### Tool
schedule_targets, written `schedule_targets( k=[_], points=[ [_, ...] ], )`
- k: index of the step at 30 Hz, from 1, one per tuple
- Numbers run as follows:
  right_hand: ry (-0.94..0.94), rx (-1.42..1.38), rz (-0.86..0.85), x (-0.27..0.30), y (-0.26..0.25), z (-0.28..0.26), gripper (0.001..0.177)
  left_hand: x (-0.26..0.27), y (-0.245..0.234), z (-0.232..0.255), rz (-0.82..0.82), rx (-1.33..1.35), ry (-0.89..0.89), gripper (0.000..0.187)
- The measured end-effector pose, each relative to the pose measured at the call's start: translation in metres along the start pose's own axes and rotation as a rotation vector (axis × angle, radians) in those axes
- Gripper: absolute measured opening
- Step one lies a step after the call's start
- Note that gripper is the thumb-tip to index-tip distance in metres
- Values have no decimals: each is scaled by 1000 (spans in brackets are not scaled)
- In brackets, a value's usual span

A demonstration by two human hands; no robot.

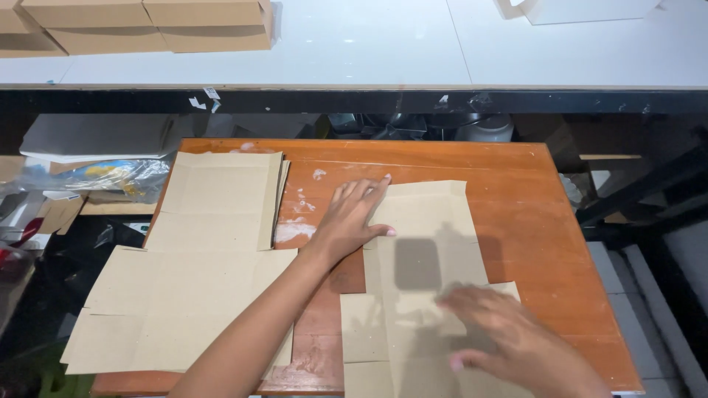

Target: The person folds flat cardboard sheets into small rectangular boxes on a wooden table. They fold the side flaps, tuck the ends, and place the finished boxes on a nearby white counter. The process is repeated for multiple boxes.

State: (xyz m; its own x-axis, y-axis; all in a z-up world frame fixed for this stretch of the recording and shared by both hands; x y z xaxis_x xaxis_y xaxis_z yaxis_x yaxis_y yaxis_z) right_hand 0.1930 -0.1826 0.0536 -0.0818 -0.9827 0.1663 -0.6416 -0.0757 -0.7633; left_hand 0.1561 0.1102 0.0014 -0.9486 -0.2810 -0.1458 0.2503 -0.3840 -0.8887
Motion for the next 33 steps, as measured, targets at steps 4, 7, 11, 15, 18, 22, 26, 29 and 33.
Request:
schedule_targets(
  k=[4,7,11,15,18,22,26,29,33],
  points=[
    [97,203,292,-75,-37,2,71,11,-22,17,-7,59,-21,87],
    [46,404,467,-127,-56,27,63,11,-34,16,-91,215,-122,76],
    [158,381,447,-163,-74,96,32,1,-21,-8,-109,388,-188,56],
    [85,254,496,-156,-84,114,15,-9,-14,-21,-64,469,-199,31],
    [2,130,581,-152,-83,118,12,-10,-13,-20,-26,534,-201,20],
    [-136,165,601,-146,-91,111,11,-11,-14,-19,42,529,-132,22],
    [-214,617,542,-144,-92,114,15,-10,-11,-19,72,434,-113,23],
    [-214,779,545,-140,-83,102,8,-5,-24,-6,68,386,-101,26],
    [219,800,268,-138,-56,98,27,2,-23,6,43,158,-52,20]
  ],
)
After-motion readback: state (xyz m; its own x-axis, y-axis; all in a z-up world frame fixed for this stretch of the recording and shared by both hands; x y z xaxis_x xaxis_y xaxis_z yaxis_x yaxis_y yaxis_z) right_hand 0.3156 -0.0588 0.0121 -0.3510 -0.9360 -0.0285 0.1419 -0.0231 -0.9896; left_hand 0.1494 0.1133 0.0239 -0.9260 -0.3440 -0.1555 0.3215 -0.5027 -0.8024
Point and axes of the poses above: each hand's wrist, its own x-axis away from the middle knuckle, its own y-axis out of the palm, z = x × y, the point moved 4 cm from there along -x, towards the middle knuckle, and after that the axes turned 7 degrees about -y, right-handed, at the moved point
